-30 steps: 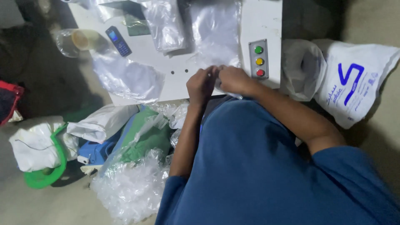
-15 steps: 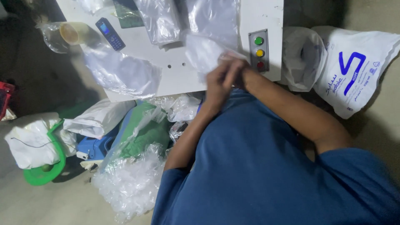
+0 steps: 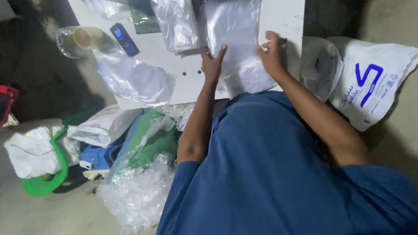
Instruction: Folding and organizing clear plastic bags on a machine's work surface in a factory setting.
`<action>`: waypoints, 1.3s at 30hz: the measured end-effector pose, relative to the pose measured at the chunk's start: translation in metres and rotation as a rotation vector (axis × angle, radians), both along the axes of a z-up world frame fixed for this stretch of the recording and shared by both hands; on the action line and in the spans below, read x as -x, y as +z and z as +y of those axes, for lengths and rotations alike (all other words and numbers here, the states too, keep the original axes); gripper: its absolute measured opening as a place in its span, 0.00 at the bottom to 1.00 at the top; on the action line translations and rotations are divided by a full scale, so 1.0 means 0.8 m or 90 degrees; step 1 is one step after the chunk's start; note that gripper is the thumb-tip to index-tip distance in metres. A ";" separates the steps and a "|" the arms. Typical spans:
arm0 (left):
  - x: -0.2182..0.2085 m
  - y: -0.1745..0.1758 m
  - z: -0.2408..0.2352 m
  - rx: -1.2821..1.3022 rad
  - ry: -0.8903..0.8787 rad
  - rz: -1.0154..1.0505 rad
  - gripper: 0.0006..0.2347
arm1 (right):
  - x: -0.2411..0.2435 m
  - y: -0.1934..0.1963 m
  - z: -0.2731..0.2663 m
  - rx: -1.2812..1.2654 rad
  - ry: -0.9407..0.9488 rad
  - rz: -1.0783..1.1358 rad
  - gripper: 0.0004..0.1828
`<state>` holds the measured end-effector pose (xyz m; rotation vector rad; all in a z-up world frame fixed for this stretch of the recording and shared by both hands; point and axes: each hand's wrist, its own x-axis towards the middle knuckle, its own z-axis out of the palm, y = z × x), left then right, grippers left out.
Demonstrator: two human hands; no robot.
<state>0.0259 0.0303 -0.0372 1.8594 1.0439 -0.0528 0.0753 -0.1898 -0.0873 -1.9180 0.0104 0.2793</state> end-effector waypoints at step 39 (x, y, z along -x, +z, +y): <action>0.094 0.049 -0.020 -0.224 -0.214 -0.042 0.29 | 0.017 0.164 0.016 -0.061 0.196 0.400 0.08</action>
